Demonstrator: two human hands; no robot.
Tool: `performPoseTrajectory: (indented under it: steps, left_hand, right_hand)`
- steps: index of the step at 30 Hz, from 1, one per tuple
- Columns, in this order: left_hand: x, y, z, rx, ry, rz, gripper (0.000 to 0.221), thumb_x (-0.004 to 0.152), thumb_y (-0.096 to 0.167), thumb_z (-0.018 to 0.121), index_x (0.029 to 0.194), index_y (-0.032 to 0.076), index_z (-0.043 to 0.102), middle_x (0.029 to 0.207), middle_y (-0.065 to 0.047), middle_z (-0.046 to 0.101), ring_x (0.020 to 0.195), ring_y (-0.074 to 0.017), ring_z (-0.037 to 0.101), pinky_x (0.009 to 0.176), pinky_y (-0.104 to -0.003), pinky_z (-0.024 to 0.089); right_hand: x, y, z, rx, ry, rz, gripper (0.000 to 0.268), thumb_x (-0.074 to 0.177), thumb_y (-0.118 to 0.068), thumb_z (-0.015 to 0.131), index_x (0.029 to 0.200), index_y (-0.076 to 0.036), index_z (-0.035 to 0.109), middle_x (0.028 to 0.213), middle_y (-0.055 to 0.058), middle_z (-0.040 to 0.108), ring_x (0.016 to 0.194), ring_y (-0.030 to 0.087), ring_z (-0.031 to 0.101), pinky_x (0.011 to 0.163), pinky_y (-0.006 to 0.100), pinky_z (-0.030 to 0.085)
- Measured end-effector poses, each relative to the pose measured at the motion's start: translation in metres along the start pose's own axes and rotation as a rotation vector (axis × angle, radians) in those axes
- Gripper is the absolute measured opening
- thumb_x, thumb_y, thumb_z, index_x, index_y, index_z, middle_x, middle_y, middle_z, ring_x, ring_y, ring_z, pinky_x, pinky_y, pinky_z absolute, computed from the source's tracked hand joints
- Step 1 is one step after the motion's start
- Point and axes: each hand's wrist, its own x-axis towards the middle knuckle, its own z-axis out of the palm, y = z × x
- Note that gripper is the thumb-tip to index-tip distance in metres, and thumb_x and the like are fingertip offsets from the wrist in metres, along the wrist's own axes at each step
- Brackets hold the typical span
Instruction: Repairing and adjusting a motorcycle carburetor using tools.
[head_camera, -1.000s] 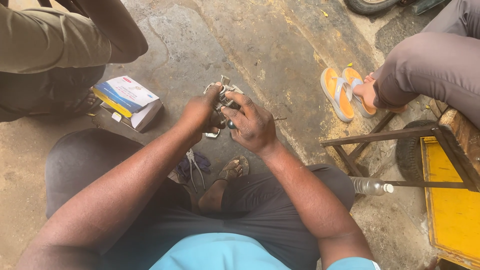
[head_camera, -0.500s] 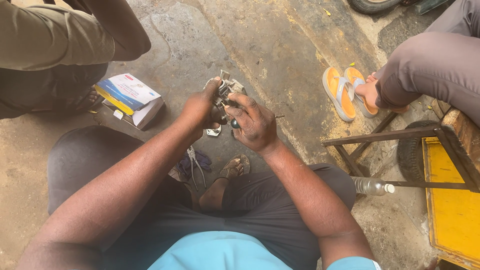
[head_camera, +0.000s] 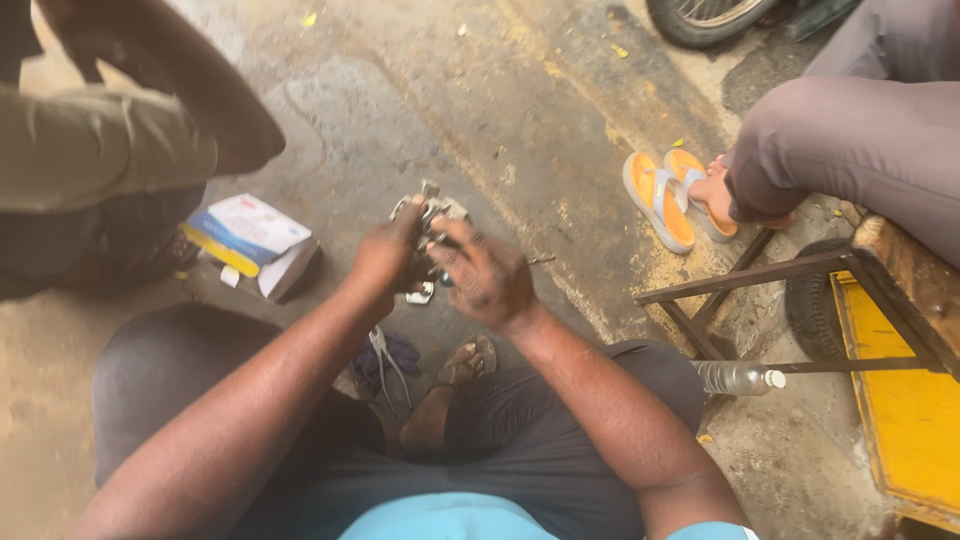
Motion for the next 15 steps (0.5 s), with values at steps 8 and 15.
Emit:
performPoseTrajectory:
  steps: [8,15]
  left_hand:
    - [0.037,-0.036,-0.018,0.110,0.055,0.039,0.064,0.092,0.062,0.058,0.110,0.002,0.068,0.085,-0.014,0.067,0.067,-0.0237,0.066,0.054,-0.036,0.054]
    - [0.025,-0.019,-0.015,0.302,0.078,0.155,0.066,0.087,0.058,0.058,0.128,0.007,0.065,0.098,-0.014,0.069,0.075,-0.0253,0.069,0.057,-0.039,0.056]
  right_hand:
    - [-0.004,-0.003,0.006,0.039,-0.005,0.171,0.027,0.097,-0.009,0.076,0.123,-0.003,0.070,0.129,0.004,0.064,0.098,0.022,0.072,0.080,0.036,0.061]
    - [0.008,-0.010,-0.009,-0.011,0.015,0.002,0.012,0.095,-0.009,0.069,0.107,-0.007,0.071,0.130,0.007,0.063,0.097,0.022,0.072,0.077,0.035,0.059]
